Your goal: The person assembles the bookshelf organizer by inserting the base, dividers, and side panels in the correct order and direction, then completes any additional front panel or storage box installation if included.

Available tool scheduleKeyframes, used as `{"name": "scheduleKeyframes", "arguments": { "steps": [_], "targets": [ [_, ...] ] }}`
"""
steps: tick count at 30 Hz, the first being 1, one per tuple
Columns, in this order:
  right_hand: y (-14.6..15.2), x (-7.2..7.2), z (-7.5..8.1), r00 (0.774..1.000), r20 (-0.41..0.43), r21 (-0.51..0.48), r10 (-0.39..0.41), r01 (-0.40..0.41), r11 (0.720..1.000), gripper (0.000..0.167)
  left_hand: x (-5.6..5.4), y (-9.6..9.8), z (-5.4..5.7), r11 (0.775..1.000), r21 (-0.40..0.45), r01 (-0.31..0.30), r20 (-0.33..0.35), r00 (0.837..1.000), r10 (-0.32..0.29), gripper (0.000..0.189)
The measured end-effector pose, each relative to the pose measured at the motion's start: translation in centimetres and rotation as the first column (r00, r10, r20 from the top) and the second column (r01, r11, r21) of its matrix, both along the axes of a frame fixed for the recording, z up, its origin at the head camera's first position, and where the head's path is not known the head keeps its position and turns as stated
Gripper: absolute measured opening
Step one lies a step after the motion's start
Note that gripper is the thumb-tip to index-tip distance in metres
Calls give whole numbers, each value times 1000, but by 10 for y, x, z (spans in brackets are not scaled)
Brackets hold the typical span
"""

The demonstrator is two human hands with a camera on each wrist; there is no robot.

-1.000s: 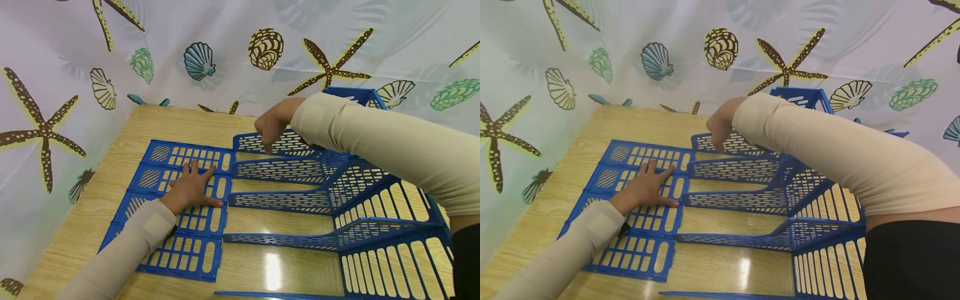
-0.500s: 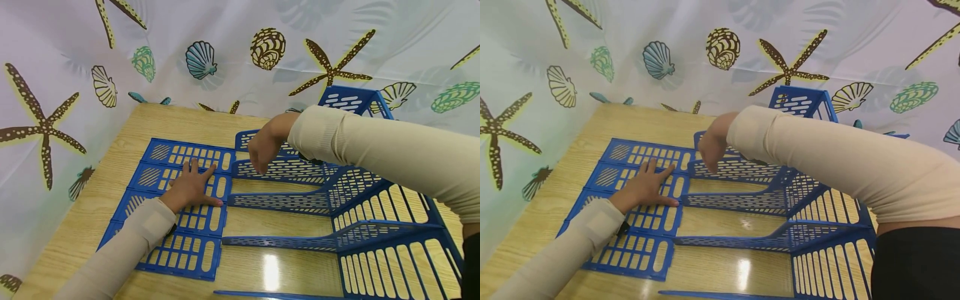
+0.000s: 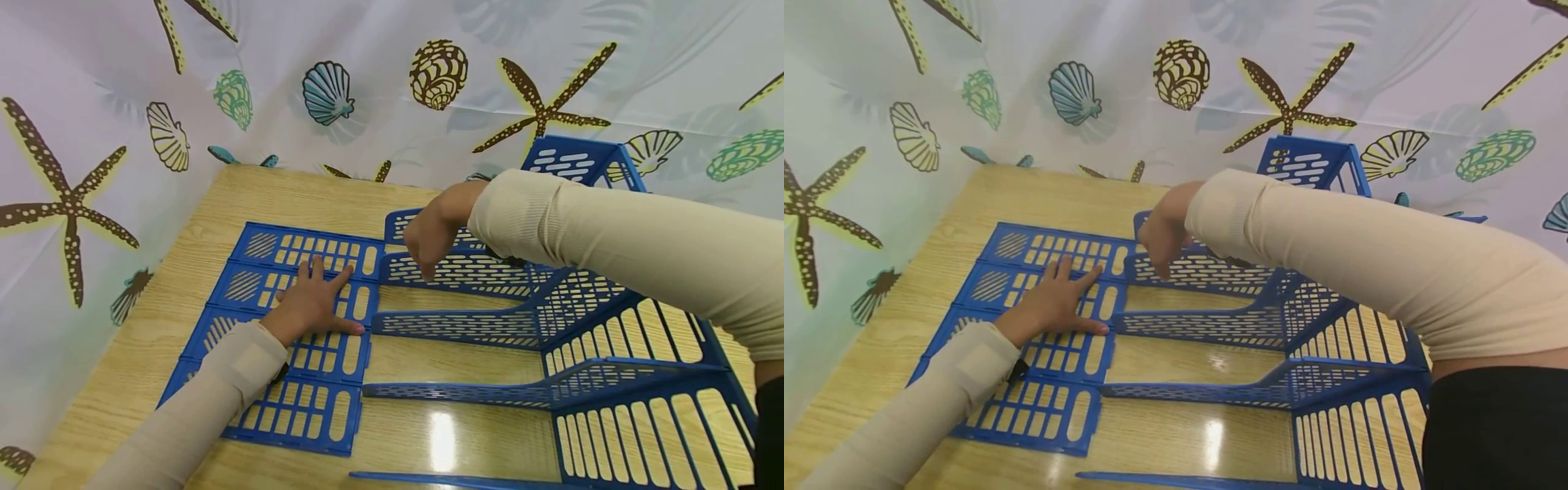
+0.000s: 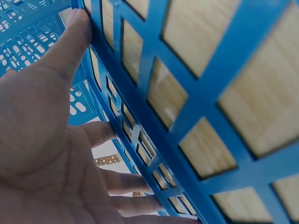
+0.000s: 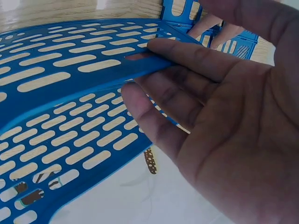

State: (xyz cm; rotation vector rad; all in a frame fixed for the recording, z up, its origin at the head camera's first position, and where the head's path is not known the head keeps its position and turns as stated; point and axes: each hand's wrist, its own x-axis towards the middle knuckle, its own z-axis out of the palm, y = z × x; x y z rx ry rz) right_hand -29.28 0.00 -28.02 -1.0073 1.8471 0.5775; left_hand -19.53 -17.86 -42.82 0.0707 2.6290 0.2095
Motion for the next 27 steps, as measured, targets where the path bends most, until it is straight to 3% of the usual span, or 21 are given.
{"name": "scheduleKeyframes", "arguments": {
  "steps": [4,11,22,24,27],
  "targets": [
    [-1,-2,-1,1000,2,10,-9,9,1000,30,0,0,1,1000,2,0,7,1000,0,116],
    [-5,2,-2,1000,15,1,0,0,1000,18,0,0,1,1000,-1,2,1,1000,-2,116],
    [-12,6,-1,1000,7,22,19,-19,1000,22,0,1,3,1000,-9,-1,15,1000,1,116],
    [-10,6,0,1000,19,23,12,-12,1000,15,1,2,4,1000,-7,-1,14,1000,2,115],
    [-6,7,0,999,49,18,-7,7,1000,31,1,2,4,1000,-4,-2,15,1000,2,115]
  ]
}}
